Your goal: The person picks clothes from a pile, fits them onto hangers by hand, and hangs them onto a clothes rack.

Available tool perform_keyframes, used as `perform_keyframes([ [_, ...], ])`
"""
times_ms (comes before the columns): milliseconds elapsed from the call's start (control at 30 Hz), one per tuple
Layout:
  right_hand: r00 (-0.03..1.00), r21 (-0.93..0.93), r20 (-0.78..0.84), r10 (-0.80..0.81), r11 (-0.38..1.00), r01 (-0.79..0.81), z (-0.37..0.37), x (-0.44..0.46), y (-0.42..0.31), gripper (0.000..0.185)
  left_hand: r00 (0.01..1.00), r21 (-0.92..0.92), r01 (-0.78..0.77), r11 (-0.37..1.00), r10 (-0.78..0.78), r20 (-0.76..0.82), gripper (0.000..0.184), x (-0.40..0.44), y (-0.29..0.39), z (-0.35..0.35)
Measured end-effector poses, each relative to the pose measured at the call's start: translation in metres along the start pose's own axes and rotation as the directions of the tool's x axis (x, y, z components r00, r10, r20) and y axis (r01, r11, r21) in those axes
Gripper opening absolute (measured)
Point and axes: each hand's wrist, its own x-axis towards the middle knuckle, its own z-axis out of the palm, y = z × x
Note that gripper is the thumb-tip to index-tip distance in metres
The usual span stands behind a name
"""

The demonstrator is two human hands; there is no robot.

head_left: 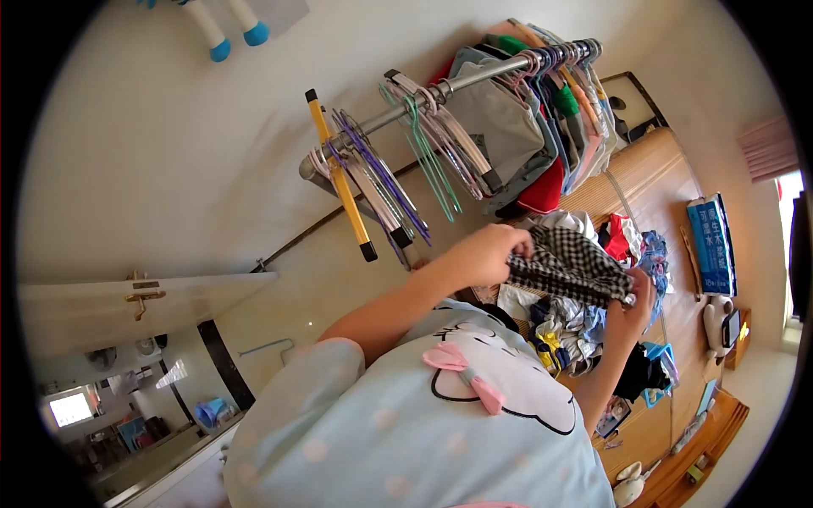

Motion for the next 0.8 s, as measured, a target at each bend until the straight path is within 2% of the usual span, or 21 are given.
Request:
perform_keyframes([
  [33,0.998,-0.068,-0.021,0.061,0.996,-0.062,-0.002,-0.001,-0.020,0.059,0.998,0.018,0.049,0.999,-0.050,0.035,0.040,-0.001,0.005,-0.010],
  [100,0.969,-0.270,-0.009,-0.246,0.934,0.235,0.002,-0.001,-0.015,0.056,0.993,0.042,0.111,0.993,-0.113,0.035,0.034,-0.003,0.025,-0.023],
  [167,0.892,-0.209,0.223,-0.392,0.875,0.437,-0.008,-0.002,-0.043,0.044,0.996,0.071,-0.009,0.997,0.003,0.093,0.034,-0.005,0.045,-0.030],
  [200,0.909,0.049,0.319,-0.270,0.962,0.268,-0.009,-0.004,-0.047,0.040,0.991,0.033,-0.110,0.993,0.107,0.080,0.034,-0.007,0.050,-0.030],
  [233,0.885,0.282,0.432,-0.173,0.958,0.049,-0.011,-0.006,-0.049,0.037,0.989,0.032,-0.117,0.993,0.114,0.089,0.034,-0.003,0.050,-0.030],
  [267,0.913,0.342,0.340,-0.227,0.934,0.105,-0.003,-0.007,-0.043,0.033,0.982,-0.072,-0.100,0.992,0.110,0.156,0.034,0.004,0.046,-0.033],
  [300,0.915,0.299,0.376,-0.143,0.954,0.026,0.002,-0.003,-0.027,0.029,0.969,-0.174,-0.075,0.982,0.113,0.221,0.034,0.014,0.040,-0.036],
  [333,0.924,0.271,0.369,-0.104,0.962,0.000,0.010,0.002,-0.016,0.029,0.962,-0.152,-0.110,0.982,0.143,0.231,0.035,0.027,0.002,-0.031],
  [367,0.931,0.245,0.360,-0.064,0.969,-0.028,0.017,0.006,-0.005,0.028,0.957,-0.079,-0.032,0.996,0.053,0.284,0.036,0.033,-0.011,-0.035],
  [400,0.904,0.304,0.425,0.052,0.932,-0.197,0.021,0.009,0.013,0.028,0.964,-0.153,-0.011,0.988,0.052,0.261,0.034,0.031,-0.010,-0.039],
  [433,0.897,0.422,0.441,0.040,0.872,-0.247,0.020,0.013,0.011,0.024,0.969,-0.228,0.008,0.974,0.049,0.244,0.032,0.030,-0.007,-0.044],
  [500,0.935,0.549,0.335,0.116,0.783,-0.293,0.009,0.011,-0.013,0.022,0.950,-0.283,-0.092,0.955,0.169,0.262,0.028,0.031,0.002,-0.054],
  [533,0.923,0.551,0.382,0.052,0.788,-0.273,0.001,0.018,-0.019,0.025,0.930,-0.269,0.076,0.960,0.028,0.366,0.033,0.029,0.028,-0.070],
  [567,0.905,0.558,0.425,-0.016,0.792,-0.248,-0.005,0.027,-0.023,0.029,0.904,-0.388,0.109,0.915,0.071,0.422,0.036,0.036,0.018,-0.070],
  [600,0.848,0.580,0.528,-0.051,0.751,-0.315,-0.010,0.033,-0.023,0.038,0.900,-0.375,-0.060,0.925,0.213,0.381,0.039,0.036,0.024,-0.073],
  [633,0.791,0.655,0.583,-0.187,0.685,-0.320,-0.014,0.042,-0.025,0.049,0.872,-0.354,-0.232,0.906,0.355,0.338,0.044,0.037,0.035,-0.078],
  [667,0.788,0.687,0.556,-0.264,0.679,-0.257,-0.023,0.045,-0.031,0.054,0.864,-0.355,-0.239,0.904,0.365,0.346,0.044,0.040,0.047,-0.081],
  [700,0.777,0.717,0.528,-0.343,0.670,-0.192,-0.034,0.047,-0.046,0.060,0.833,-0.134,-0.429,0.893,0.448,0.324,0.048,0.042,0.060,-0.085],
  [733,0.782,0.687,0.530,-0.326,0.707,-0.170,-0.036,0.052,-0.042,0.067,0.795,0.102,-0.573,0.813,0.521,0.309,0.053,0.040,0.064,-0.089],
  [767,0.774,0.686,0.535,-0.338,0.709,-0.165,-0.035,0.053,-0.036,0.067,0.801,0.109,-0.569,0.815,0.520,0.296,0.053,0.039,0.062,-0.088],
  [800,0.829,0.642,0.494,-0.261,0.753,-0.146,-0.033,0.050,-0.028,0.065,0.796,0.062,-0.583,0.810,0.554,0.244,0.054,0.038,0.058,-0.085],
])
